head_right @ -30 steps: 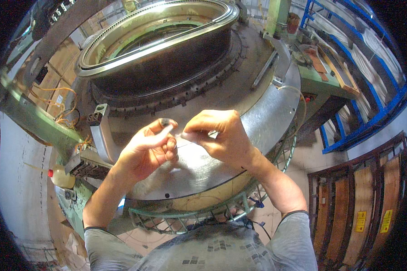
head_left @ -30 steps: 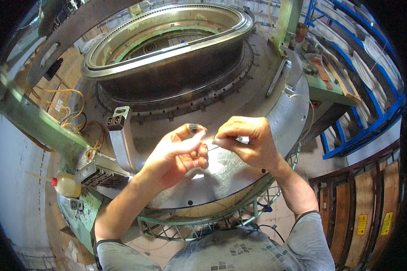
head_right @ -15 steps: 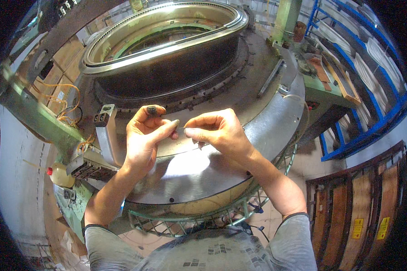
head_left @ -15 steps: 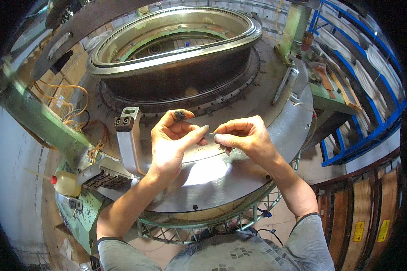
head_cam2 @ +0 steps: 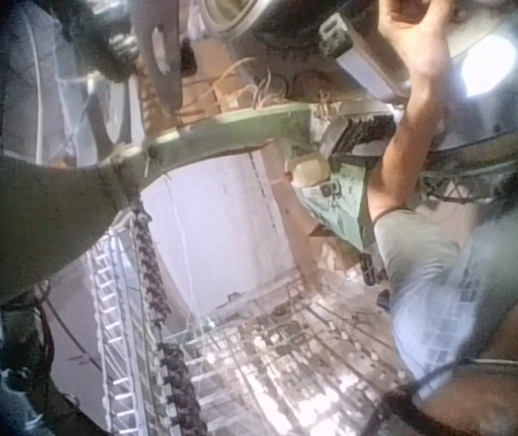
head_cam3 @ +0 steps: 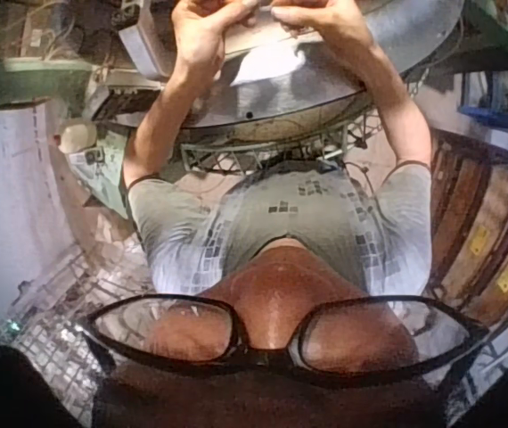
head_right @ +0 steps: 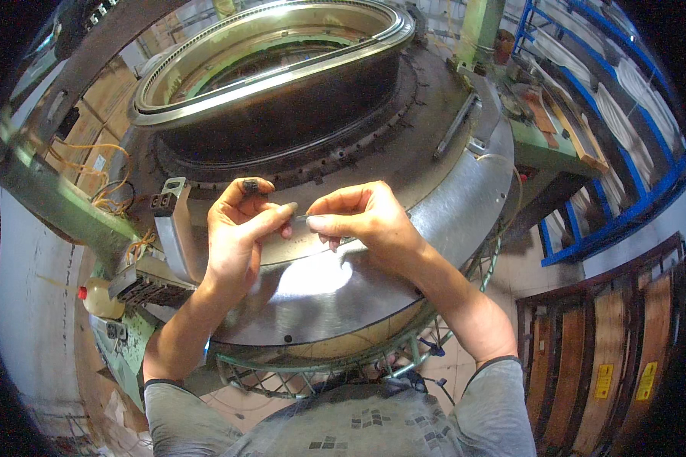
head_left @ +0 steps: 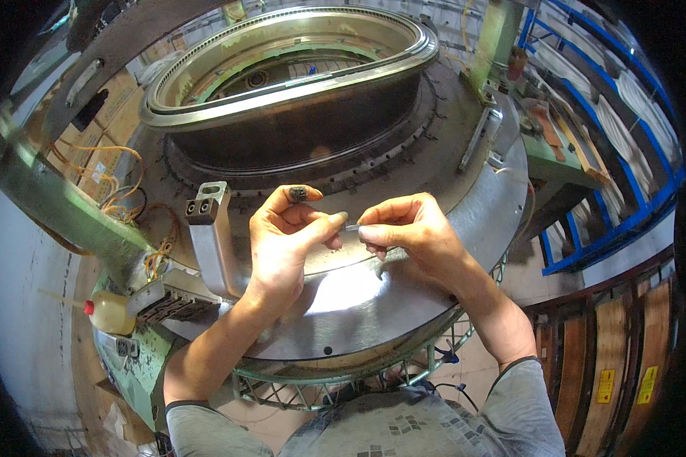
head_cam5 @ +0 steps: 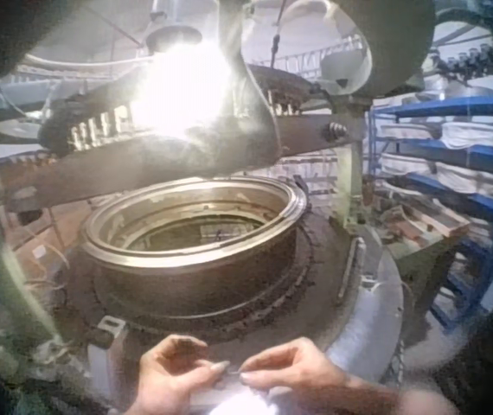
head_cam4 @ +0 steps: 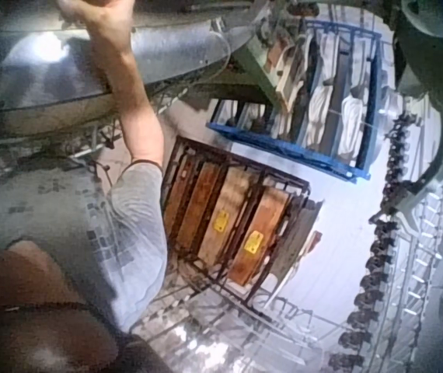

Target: The person repeatedly picks up small metal components and inserts them into slots around the rim of a large circular metal assembly. They handle the parts one at a time, occasionally retrieving more from a nearby tray, and continue placing them into the assembly throughout the clip.

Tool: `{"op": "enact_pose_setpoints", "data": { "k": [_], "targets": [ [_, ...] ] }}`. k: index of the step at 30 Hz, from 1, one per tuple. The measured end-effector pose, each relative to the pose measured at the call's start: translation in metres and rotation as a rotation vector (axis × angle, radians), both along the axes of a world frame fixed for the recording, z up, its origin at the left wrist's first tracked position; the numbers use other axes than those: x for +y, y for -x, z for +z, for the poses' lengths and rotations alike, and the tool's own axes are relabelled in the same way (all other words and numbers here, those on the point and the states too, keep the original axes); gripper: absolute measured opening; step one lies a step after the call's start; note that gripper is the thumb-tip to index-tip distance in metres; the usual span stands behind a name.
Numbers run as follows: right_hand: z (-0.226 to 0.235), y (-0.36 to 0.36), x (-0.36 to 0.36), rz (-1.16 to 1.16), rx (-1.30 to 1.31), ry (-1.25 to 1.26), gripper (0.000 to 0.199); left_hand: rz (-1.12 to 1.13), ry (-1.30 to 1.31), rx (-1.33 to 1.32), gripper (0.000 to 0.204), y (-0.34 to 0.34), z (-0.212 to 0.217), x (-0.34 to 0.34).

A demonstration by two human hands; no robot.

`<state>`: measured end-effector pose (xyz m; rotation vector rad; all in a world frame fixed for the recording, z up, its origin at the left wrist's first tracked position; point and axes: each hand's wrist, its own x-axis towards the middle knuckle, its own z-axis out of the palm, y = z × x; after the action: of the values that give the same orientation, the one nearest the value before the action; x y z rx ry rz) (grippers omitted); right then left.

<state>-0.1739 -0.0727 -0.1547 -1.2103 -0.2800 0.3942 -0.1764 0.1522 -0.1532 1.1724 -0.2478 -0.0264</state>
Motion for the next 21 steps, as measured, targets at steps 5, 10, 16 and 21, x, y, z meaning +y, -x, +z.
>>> {"op": "enact_pose_setpoints", "data": {
  "k": [5, 10, 16, 21],
  "targets": [
    [-0.002, 0.000, 0.001, -0.014, 0.037, -0.025, 0.024, -0.025, 0.005, 0.071, 0.028, -0.001, 0.001, 0.002],
    [-0.002, -0.001, 0.001, -0.016, 0.012, -0.029, 0.024, -0.062, 0.037, 0.155, 0.030, -0.001, 0.001, 0.005],
    [-0.002, -0.003, 0.003, 0.000, 0.002, 0.003, 0.021, -0.013, -0.048, 0.055, 0.028, -0.002, -0.001, 0.003],
    [0.015, -0.010, 0.003, 0.021, -0.121, 0.343, 0.016, 0.083, -0.197, -0.123, 0.028, 0.001, 0.002, -0.001]
  ]
}}
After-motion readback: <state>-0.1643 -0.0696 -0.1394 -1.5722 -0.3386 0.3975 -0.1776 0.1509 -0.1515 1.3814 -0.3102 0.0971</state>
